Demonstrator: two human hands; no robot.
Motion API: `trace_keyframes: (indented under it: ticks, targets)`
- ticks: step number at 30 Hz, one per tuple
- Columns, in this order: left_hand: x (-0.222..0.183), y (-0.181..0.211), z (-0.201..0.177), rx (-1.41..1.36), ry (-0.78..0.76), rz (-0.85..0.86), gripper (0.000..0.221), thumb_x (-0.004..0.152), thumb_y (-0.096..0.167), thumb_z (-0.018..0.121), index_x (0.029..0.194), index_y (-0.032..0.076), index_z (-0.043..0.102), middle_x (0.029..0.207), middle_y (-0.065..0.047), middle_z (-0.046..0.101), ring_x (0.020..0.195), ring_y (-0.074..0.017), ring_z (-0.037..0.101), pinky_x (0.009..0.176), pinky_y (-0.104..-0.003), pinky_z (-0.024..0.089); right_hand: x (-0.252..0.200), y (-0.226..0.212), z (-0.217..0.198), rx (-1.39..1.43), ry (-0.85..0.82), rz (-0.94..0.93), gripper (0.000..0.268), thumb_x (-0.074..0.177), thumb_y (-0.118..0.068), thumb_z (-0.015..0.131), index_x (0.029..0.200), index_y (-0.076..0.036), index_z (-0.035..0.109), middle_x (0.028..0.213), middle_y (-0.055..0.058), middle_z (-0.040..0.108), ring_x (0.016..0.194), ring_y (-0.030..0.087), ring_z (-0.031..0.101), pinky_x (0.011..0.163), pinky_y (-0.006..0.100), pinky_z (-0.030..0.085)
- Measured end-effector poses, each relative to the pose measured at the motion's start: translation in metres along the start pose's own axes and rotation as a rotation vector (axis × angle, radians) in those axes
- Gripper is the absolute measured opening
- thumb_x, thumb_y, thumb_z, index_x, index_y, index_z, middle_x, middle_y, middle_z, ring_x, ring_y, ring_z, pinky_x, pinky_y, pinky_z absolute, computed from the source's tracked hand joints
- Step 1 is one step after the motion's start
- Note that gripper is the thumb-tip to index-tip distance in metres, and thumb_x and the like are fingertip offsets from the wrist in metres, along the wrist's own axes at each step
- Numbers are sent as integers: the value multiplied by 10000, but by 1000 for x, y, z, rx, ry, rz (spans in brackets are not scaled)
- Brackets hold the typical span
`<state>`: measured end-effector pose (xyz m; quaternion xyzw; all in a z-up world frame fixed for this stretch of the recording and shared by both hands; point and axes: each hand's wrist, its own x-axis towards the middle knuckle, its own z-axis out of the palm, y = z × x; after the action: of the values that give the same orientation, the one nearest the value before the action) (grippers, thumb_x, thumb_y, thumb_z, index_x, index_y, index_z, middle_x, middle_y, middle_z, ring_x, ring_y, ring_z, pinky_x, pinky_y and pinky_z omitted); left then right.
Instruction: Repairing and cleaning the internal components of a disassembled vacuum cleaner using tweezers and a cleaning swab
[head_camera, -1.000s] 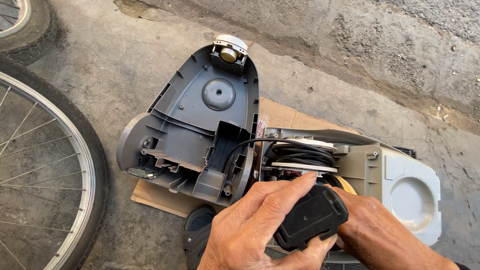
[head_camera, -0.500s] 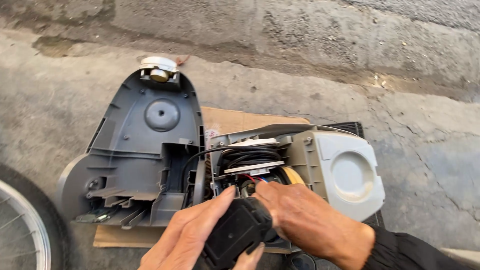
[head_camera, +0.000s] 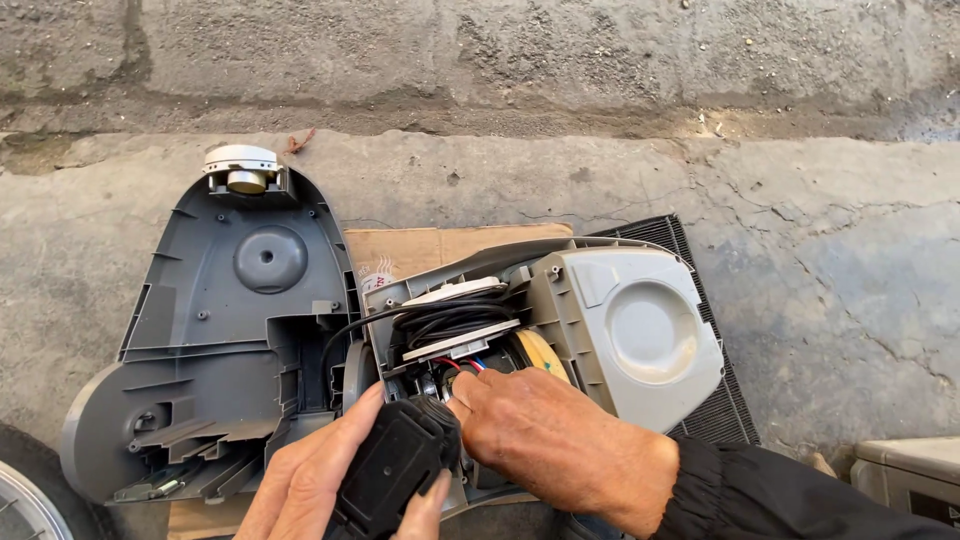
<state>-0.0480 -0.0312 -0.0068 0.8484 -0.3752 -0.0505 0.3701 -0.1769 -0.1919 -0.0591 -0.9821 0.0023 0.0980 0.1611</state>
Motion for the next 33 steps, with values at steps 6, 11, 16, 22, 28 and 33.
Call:
trace_keyframes:
  ticks: [6,11,16,22,28,33]
  targets:
    - [-5,-8,3,-63,-62,-44,768,618,271,943,1372,253,795,1181,-18,837,990,-83,824,973,-231,597,0,-1,3,23,12,13,97,1016,-38,636,1096,-91,644,1030,106,644,906,343,670,548,507,553]
    - [-7,-15,6,-50,-47,27,747,660,300,941,1384,229,769,1253,-10,832,1100,-115,802,1012,-259,587,-1,1,5,34,20,19,100,1006,-35,646,1091,-86,642,1038,115,636,872,345,683,533,510,562]
    - [-10,-24,14,13,6,34,762,621,302,974,1356,259,781,1188,4,821,1040,-96,799,978,-246,599,-2,-1,-1,56,11,37,79,1015,-28,637,1076,-77,630,1021,118,627,764,357,688,509,529,543]
    - [-12,-27,18,-86,20,110,726,658,262,958,1351,159,766,1252,-33,831,1100,-139,794,1058,-257,580,-4,1,-11,134,-8,39,71,1025,-36,621,1077,-83,606,1054,120,617,831,370,678,515,553,531]
    - [-14,-60,19,-126,-165,49,725,560,271,903,1279,191,842,1108,19,921,1026,-108,861,978,-249,588,-7,5,-16,206,46,48,115,974,-11,637,1061,-85,617,1067,134,647,907,388,679,681,546,545]
    - [-15,-108,14,-284,-431,212,724,848,433,851,1477,104,709,1409,-101,844,1315,-224,829,1106,-333,603,-6,6,-23,318,41,71,175,933,-12,695,1063,-83,603,1037,132,646,879,391,675,704,537,518]
